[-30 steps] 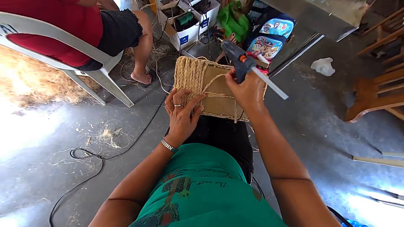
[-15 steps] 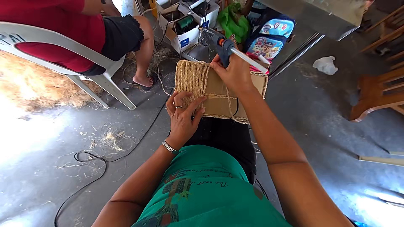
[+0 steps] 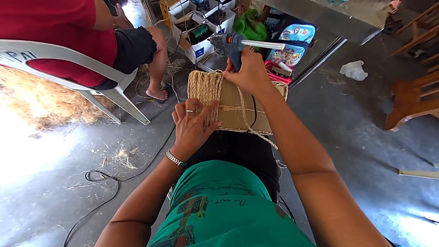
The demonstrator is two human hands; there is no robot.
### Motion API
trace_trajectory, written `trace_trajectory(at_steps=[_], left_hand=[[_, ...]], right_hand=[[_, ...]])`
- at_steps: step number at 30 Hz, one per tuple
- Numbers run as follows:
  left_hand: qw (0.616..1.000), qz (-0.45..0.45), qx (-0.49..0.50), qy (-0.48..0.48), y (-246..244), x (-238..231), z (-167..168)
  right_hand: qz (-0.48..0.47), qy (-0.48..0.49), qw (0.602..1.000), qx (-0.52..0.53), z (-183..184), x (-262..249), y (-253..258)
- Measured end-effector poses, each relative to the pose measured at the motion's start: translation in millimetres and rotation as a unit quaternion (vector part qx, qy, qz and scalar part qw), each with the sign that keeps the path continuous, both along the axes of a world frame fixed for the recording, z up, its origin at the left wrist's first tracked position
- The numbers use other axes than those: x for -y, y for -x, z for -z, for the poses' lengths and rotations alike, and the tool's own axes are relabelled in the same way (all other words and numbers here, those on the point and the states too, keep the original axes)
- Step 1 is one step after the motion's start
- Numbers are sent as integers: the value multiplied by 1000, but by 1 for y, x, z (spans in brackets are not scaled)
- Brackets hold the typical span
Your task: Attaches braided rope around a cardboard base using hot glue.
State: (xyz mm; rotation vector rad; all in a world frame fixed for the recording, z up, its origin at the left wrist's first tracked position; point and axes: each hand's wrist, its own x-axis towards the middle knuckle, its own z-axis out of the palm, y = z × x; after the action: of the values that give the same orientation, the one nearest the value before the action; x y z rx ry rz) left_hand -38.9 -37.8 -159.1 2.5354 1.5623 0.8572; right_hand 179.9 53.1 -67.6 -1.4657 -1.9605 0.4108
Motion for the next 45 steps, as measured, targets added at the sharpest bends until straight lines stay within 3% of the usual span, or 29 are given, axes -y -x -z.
trace_trajectory(at_steps=[6, 15, 21, 36, 45], left_hand=[[999, 8, -17, -28, 2, -5, -2], [972, 96, 213, -6, -7, -48, -4], [983, -14, 184, -14, -25, -61, -36], [982, -52, 179, 2, -35, -71, -30], [975, 9, 221, -4, -30, -72, -28]], right_hand=[[-26, -38, 999, 21, 3, -7, 4], [-3, -42, 999, -5, 3, 7, 2], [5, -39, 999, -27, 2, 14, 4], [23, -33, 999, -36, 10, 20, 14], [11, -48, 998, -42, 12, 18, 11]])
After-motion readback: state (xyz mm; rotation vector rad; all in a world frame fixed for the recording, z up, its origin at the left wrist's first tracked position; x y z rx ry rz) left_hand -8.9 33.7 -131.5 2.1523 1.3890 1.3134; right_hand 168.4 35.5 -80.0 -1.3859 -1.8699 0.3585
